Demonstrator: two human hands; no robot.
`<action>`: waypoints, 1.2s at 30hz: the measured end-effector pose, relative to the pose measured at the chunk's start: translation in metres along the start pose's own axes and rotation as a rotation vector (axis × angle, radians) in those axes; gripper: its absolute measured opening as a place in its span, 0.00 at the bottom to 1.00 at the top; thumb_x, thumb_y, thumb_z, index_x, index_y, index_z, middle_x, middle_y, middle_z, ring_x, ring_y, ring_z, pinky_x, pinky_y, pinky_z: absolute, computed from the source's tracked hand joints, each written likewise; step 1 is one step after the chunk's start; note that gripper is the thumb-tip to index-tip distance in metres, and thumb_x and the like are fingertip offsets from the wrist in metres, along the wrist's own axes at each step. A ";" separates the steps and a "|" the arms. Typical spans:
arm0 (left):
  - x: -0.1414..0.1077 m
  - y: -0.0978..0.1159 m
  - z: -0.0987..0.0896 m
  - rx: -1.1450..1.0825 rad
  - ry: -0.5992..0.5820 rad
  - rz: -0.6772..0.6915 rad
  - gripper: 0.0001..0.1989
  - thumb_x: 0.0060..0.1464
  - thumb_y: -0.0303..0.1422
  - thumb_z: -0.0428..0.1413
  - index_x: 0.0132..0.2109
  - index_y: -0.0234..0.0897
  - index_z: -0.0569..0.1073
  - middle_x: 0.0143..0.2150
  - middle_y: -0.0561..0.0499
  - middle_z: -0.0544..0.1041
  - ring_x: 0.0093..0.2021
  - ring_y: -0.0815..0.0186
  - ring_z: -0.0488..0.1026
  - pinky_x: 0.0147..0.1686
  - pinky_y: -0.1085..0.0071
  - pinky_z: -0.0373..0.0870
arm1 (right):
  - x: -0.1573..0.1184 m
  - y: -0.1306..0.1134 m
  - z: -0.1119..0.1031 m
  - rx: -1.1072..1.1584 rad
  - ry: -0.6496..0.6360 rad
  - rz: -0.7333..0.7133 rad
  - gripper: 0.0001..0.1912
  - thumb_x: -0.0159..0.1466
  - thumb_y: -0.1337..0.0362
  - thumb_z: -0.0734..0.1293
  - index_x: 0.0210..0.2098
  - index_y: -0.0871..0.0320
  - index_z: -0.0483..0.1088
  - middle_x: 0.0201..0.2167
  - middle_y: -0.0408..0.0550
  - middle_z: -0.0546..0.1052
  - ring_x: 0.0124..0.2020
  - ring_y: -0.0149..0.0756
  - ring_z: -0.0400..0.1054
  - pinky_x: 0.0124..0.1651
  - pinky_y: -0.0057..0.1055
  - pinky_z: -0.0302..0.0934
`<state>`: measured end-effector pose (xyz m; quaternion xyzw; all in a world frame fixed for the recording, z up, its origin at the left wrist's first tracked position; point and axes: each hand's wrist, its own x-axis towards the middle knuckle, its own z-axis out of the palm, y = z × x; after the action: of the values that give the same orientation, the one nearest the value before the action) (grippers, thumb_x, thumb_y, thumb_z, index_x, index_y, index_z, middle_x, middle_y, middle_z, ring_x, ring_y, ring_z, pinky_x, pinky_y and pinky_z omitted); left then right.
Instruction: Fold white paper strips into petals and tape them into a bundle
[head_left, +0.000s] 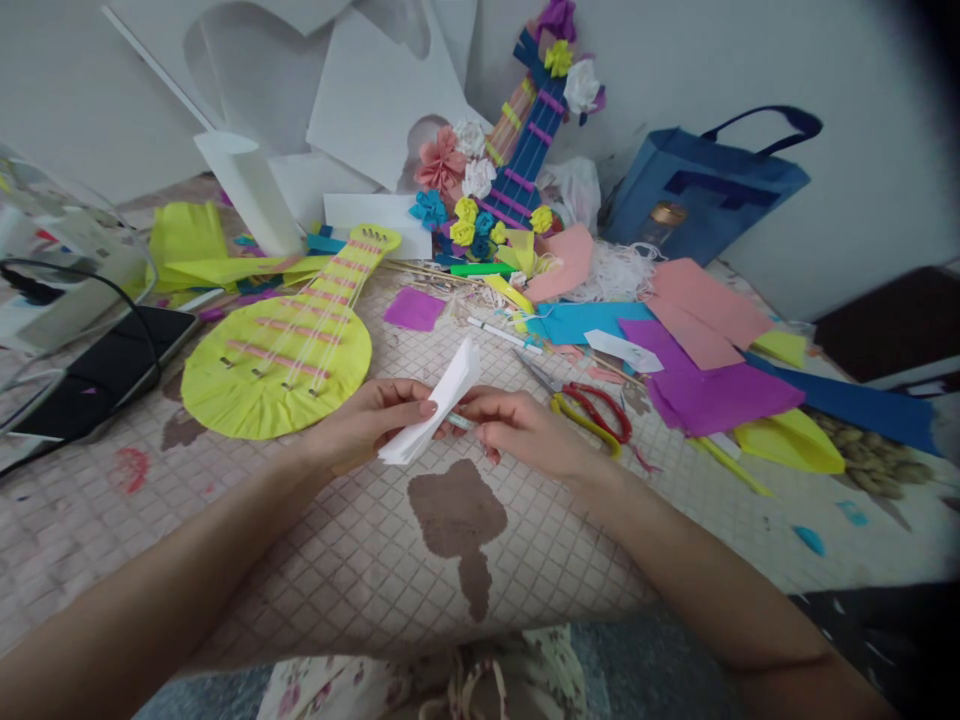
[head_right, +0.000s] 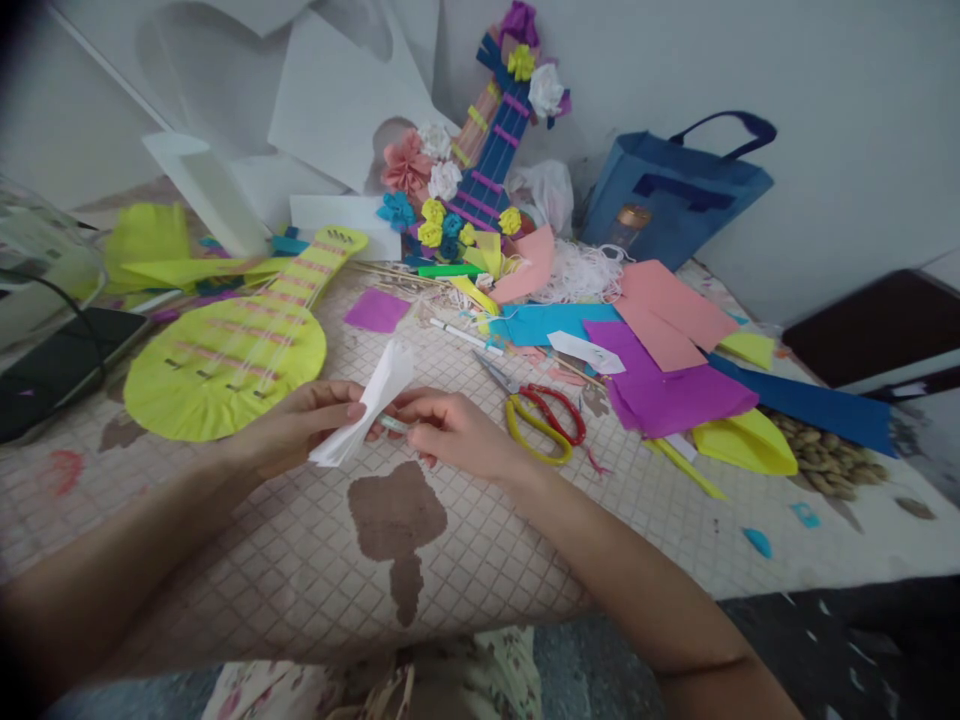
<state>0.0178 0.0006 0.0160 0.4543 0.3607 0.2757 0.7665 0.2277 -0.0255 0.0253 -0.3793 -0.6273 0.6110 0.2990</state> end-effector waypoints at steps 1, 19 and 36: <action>0.000 0.000 0.000 0.002 -0.002 0.002 0.13 0.45 0.38 0.64 0.33 0.33 0.73 0.27 0.51 0.77 0.23 0.73 0.69 0.20 0.81 0.58 | 0.000 0.000 0.000 -0.006 -0.003 0.001 0.14 0.54 0.73 0.60 0.36 0.61 0.74 0.52 0.50 0.69 0.25 0.20 0.63 0.23 0.20 0.62; -0.001 0.002 0.002 -0.013 -0.014 0.005 0.12 0.45 0.37 0.64 0.33 0.33 0.74 0.26 0.52 0.78 0.21 0.75 0.68 0.18 0.81 0.57 | 0.001 -0.001 0.000 -0.022 -0.017 -0.038 0.16 0.53 0.76 0.57 0.34 0.61 0.73 0.47 0.49 0.71 0.25 0.21 0.65 0.25 0.22 0.64; 0.002 0.002 -0.003 -0.095 0.043 -0.003 0.13 0.43 0.37 0.64 0.31 0.32 0.74 0.25 0.50 0.76 0.22 0.74 0.69 0.18 0.81 0.59 | 0.001 0.000 -0.006 0.082 0.005 -0.017 0.14 0.57 0.72 0.60 0.40 0.61 0.73 0.50 0.52 0.72 0.22 0.20 0.64 0.26 0.25 0.66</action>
<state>0.0162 0.0043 0.0164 0.4107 0.3643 0.3010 0.7797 0.2322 -0.0218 0.0254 -0.3631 -0.6042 0.6326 0.3207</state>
